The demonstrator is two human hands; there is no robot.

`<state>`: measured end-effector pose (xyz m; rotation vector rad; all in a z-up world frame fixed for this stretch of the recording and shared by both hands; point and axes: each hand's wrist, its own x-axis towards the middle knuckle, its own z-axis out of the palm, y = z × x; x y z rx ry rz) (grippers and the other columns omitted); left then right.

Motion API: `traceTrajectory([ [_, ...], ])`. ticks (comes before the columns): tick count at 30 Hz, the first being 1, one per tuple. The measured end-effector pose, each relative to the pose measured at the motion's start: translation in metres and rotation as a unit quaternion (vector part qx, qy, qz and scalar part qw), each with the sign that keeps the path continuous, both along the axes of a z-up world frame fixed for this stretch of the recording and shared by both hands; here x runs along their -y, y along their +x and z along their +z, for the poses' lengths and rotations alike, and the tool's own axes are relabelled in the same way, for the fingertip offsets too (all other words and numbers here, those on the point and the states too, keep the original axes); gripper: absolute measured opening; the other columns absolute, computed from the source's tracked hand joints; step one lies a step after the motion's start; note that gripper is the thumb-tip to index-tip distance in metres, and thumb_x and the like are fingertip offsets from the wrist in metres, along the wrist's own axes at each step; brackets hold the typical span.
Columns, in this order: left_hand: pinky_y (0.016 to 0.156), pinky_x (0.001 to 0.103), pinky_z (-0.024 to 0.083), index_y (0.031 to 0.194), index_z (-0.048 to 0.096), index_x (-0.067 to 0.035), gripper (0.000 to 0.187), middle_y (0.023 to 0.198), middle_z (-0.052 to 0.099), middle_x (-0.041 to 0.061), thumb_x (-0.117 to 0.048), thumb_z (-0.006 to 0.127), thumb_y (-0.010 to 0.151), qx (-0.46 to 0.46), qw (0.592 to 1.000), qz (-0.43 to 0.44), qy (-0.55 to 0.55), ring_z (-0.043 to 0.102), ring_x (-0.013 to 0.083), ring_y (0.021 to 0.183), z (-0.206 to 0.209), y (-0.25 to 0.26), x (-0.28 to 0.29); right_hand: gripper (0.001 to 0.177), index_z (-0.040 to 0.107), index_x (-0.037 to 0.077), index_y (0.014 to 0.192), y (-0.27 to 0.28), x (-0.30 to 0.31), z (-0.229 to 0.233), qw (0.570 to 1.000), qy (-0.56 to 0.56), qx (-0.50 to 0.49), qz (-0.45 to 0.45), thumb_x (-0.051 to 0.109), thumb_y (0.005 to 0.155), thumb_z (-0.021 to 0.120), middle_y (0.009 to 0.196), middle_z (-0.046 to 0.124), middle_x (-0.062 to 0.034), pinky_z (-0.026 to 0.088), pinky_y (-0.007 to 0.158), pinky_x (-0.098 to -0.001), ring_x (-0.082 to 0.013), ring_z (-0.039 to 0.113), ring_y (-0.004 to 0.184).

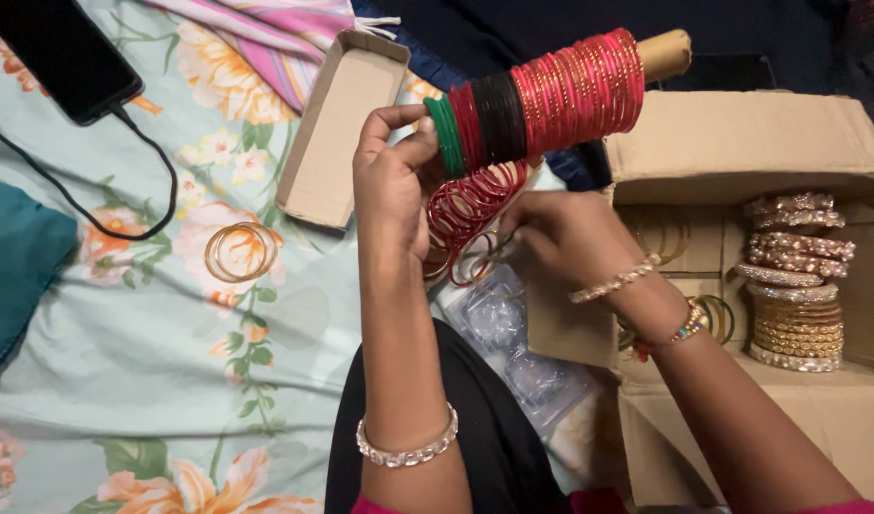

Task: The person unboxes and organizes various colorful bangles from a cardboard box, placing them onto a wooden rod by hand.

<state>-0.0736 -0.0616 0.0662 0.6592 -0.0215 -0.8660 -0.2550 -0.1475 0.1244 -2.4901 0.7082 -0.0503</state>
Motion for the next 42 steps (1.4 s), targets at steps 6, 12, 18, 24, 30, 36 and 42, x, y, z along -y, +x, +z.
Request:
traceTrajectory([
  [6, 0.071, 0.033, 0.059, 0.107, 0.06, -0.002, 0.017, 0.091, 0.068, 0.008, 0.004, 0.064, 0.092, -0.012, 0.999, -0.037, -0.008, 0.068, 0.0167, 0.076, 0.002, -0.002, 0.003, 0.013, 0.076, 0.004, 0.102, -0.042, 0.017, 0.042, 0.951, -0.048, 0.07, -0.298, 0.006, 0.091, 0.07, 0.087, 0.078, -0.0059, 0.062, 0.069, -0.0272, -0.0125, 0.077, 0.077],
  [12, 0.064, 0.027, 0.055, 0.11, 0.062, -0.004, 0.015, 0.088, 0.068, 0.005, 0.001, 0.064, 0.095, 0.029, 0.995, -0.094, 0.016, 0.062, 0.0114, 0.07, 0.006, -0.008, 0.002, 0.009, 0.073, -0.001, 0.099, -0.077, 0.024, 0.105, 0.905, -0.154, 0.073, -0.39, 0.003, 0.092, 0.072, 0.082, 0.075, -0.0082, 0.058, 0.063, -0.0273, -0.0148, 0.073, 0.071],
  [18, 0.06, 0.028, 0.053, 0.111, 0.062, -0.004, 0.018, 0.08, 0.063, 0.005, 0.0, 0.068, 0.094, 0.064, 0.99, -0.124, 0.013, 0.058, 0.0111, 0.062, 0.017, -0.032, 0.016, 0.006, 0.067, -0.004, 0.101, -0.082, 0.016, 0.122, 0.903, -0.172, 0.283, -0.274, -0.002, 0.095, 0.068, 0.09, 0.074, -0.0096, 0.063, 0.074, -0.0226, -0.012, 0.076, 0.08],
  [24, 0.062, 0.031, 0.057, 0.108, 0.06, -0.002, 0.017, 0.082, 0.068, 0.008, 0.0, 0.066, 0.093, 0.057, 0.99, -0.126, 0.018, 0.065, 0.0148, 0.066, 0.03, -0.044, 0.022, 0.008, 0.072, -0.011, 0.101, -0.08, -0.007, 0.127, 0.887, -0.403, 0.188, -0.122, -0.008, 0.098, 0.079, 0.1, 0.075, -0.0192, 0.061, 0.078, -0.0307, -0.0231, 0.075, 0.089],
  [30, 0.063, 0.03, 0.056, 0.11, 0.061, -0.003, 0.018, 0.086, 0.066, 0.006, 0.0, 0.065, 0.093, 0.038, 0.99, -0.136, 0.018, 0.062, 0.0126, 0.068, 0.026, -0.042, 0.024, 0.005, 0.07, 0.008, 0.105, -0.122, 0.0, 0.106, 0.899, -0.033, 0.354, -0.256, 0.009, 0.101, 0.068, 0.098, 0.073, 0.0001, 0.064, 0.079, -0.0202, -0.0062, 0.075, 0.087],
  [36, 0.069, 0.029, 0.057, 0.108, 0.061, -0.006, 0.015, 0.09, 0.065, 0.002, -0.003, 0.066, 0.094, 0.028, 0.984, -0.176, 0.018, 0.064, 0.0113, 0.073, 0.031, -0.065, 0.038, 0.021, 0.079, 0.012, 0.107, -0.196, 0.025, 0.052, 0.899, -0.057, -0.226, -0.37, 0.023, 0.09, 0.074, 0.082, 0.079, -0.0168, 0.06, 0.069, -0.0421, -0.0276, 0.078, 0.067],
  [42, 0.07, 0.028, 0.055, 0.108, 0.063, -0.009, 0.017, 0.083, 0.057, -0.002, -0.005, 0.069, 0.093, 0.064, 0.976, -0.207, 0.036, 0.058, 0.0093, 0.071, 0.027, -0.079, 0.046, 0.036, 0.078, 0.014, 0.1, -0.216, 0.037, -0.003, 0.891, -0.074, -0.351, -0.279, 0.037, 0.073, 0.084, 0.1, 0.078, -0.0114, 0.057, 0.089, -0.043, -0.0318, 0.074, 0.094],
])
